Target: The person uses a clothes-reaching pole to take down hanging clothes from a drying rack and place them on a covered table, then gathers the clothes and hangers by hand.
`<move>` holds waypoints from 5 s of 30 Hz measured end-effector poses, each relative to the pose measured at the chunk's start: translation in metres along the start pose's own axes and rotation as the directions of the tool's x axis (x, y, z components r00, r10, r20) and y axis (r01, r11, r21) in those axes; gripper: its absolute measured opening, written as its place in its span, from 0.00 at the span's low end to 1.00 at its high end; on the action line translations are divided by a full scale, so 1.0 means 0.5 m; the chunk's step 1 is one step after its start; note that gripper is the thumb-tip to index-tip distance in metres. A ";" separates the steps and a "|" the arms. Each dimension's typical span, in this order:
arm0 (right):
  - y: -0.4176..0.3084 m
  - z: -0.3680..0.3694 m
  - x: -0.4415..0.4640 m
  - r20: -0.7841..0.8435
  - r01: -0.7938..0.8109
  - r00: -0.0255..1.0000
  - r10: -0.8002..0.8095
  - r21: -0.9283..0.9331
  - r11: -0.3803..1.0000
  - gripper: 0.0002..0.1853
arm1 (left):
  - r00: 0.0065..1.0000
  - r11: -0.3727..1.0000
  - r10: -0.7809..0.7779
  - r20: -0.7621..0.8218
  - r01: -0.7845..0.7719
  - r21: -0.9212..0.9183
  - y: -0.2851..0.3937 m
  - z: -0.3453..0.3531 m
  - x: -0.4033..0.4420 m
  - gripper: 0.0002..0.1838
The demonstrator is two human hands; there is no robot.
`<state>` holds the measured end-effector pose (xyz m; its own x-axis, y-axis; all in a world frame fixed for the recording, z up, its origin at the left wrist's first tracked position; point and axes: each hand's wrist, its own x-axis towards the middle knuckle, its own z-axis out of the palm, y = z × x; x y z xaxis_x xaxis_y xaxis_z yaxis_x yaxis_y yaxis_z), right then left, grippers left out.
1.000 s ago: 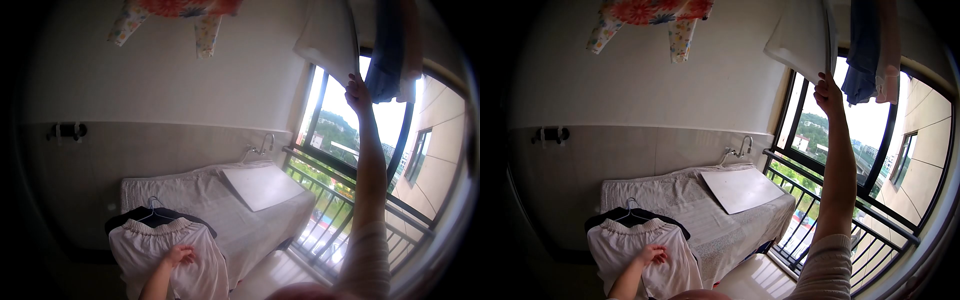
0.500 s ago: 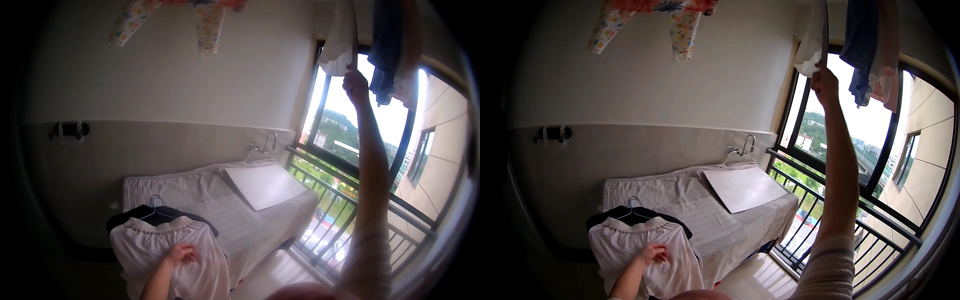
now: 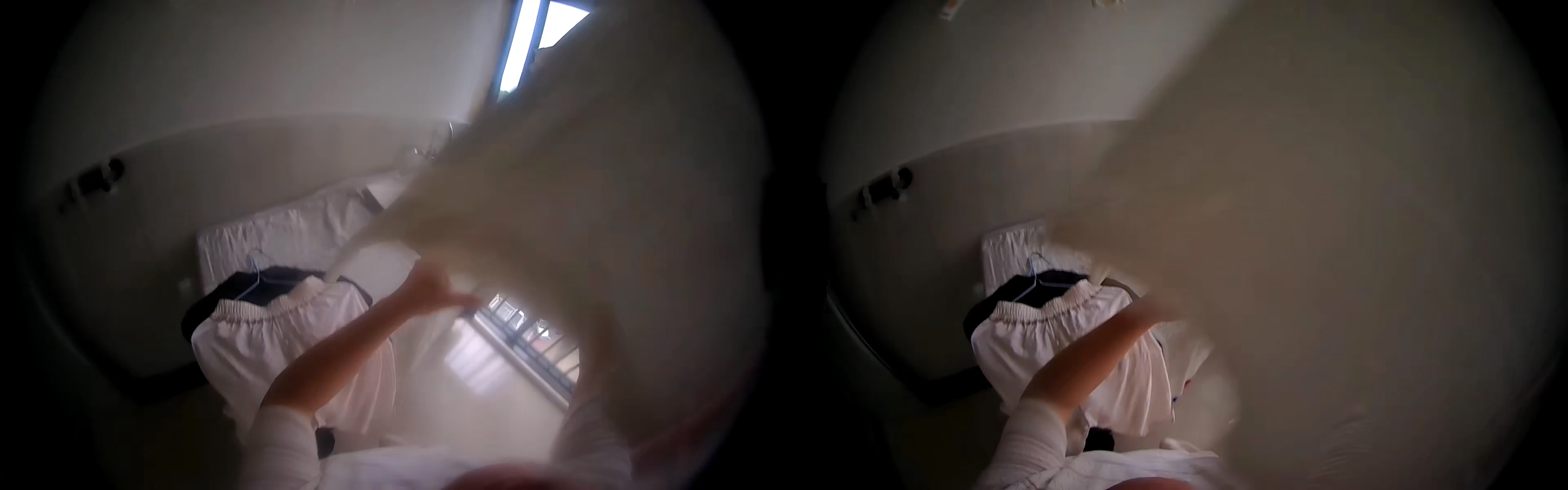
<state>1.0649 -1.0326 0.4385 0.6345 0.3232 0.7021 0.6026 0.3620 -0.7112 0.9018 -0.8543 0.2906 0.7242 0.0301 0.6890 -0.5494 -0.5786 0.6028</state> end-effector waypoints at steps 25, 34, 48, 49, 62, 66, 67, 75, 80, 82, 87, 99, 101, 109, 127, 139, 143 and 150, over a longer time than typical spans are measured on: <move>-0.148 -0.053 -0.716 -0.368 -0.587 0.747 0.553 0.025 0.809 0.11 | 0.806 0.748 -0.333 0.490 0.542 -0.383 0.258 0.075 -0.332 0.14; -0.175 -0.168 -0.882 -0.323 -0.681 0.724 0.610 -0.193 0.706 0.10 | 0.592 0.118 -0.468 0.657 0.778 -0.617 0.328 0.260 -0.546 0.15; 0.098 0.247 -0.889 0.117 -0.557 0.642 0.758 -0.608 0.565 0.16 | 0.038 -0.154 -0.810 0.586 0.949 -0.274 0.054 -0.102 -0.935 0.22; 0.114 0.273 -0.886 0.128 -0.533 0.617 0.776 -0.658 0.532 0.17 | -0.010 -0.148 -0.825 0.565 0.969 -0.199 0.025 -0.125 -0.982 0.21; 0.086 0.322 -0.865 0.047 -0.659 0.388 0.921 -0.684 0.312 0.17 | 0.876 0.659 -0.321 -0.360 0.479 0.580 -0.265 -0.533 -0.611 0.13; 0.068 0.287 -0.860 0.018 -0.677 0.358 0.934 -0.683 0.272 0.16 | 0.778 0.497 -0.551 -0.301 0.596 0.631 -0.414 -0.506 -0.550 0.17; 0.062 0.267 -0.863 0.014 -0.679 0.361 0.932 -0.682 0.273 0.16 | 0.720 0.428 -0.639 -0.270 0.625 0.653 -0.430 -0.491 -0.535 0.18; 0.021 0.149 -0.889 0.022 -0.847 0.257 0.966 -0.477 0.235 0.15 | 0.757 0.475 -0.577 -0.307 0.617 0.627 -0.425 -0.498 -0.473 0.10; 0.049 0.062 -0.988 0.021 -0.970 0.229 0.973 -0.075 0.230 0.15 | 0.737 0.710 -0.656 -0.164 0.676 0.199 -0.221 -0.460 -0.389 0.07; 0.057 0.054 -0.991 -0.023 -0.974 0.224 0.974 0.025 0.225 0.15 | 0.719 0.722 -0.692 -0.068 0.690 -0.050 -0.110 -0.419 -0.347 0.06; 0.061 0.029 -1.002 -0.175 -0.969 0.143 0.974 0.178 0.174 0.17 | 0.737 0.723 -0.675 0.016 0.666 -0.181 0.063 -0.445 -0.272 0.03; 0.003 0.201 -1.043 -0.352 -0.979 0.076 0.933 0.153 0.137 0.16 | 0.434 0.443 -0.879 0.199 0.897 0.000 -0.526 -0.718 -0.438 0.11; -0.007 0.238 -1.065 -0.373 -0.978 0.037 0.927 0.179 0.111 0.16 | 0.455 0.457 -0.889 0.045 0.881 0.120 -0.635 -0.681 -0.524 0.08; -0.074 0.376 -1.095 -0.393 -0.988 0.037 0.919 0.123 0.092 0.14 | 0.760 0.613 -0.648 -0.047 0.557 0.560 -0.506 -0.657 -0.463 0.11; -0.326 0.292 -1.364 -0.094 -0.996 0.049 0.994 -0.085 0.041 0.09 | 0.712 0.357 -0.204 0.671 0.693 -0.626 0.303 -0.062 -0.506 0.10; -0.374 0.205 -1.689 -0.807 -0.927 0.374 0.457 -0.325 0.186 0.23 | 0.653 0.630 0.755 0.054 -0.746 0.216 0.611 -0.413 -0.439 0.17; -0.364 0.169 -1.702 -0.848 -0.929 0.370 0.379 -0.336 0.154 0.22 | 0.451 0.457 0.889 -0.075 -0.873 0.173 0.676 -0.421 -0.445 0.16; -0.421 0.101 -1.555 -0.860 -0.945 0.305 0.409 -0.220 0.243 0.21 | 0.336 0.377 0.906 -0.258 -0.917 0.130 0.734 -0.454 -0.454 0.14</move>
<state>0.4202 -1.3157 0.0441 0.8562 -0.5055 -0.1064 -0.3468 -0.4098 -0.8437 0.4412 -0.8885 0.4470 -0.3622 -0.3038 0.8812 -0.8170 -0.3516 -0.4570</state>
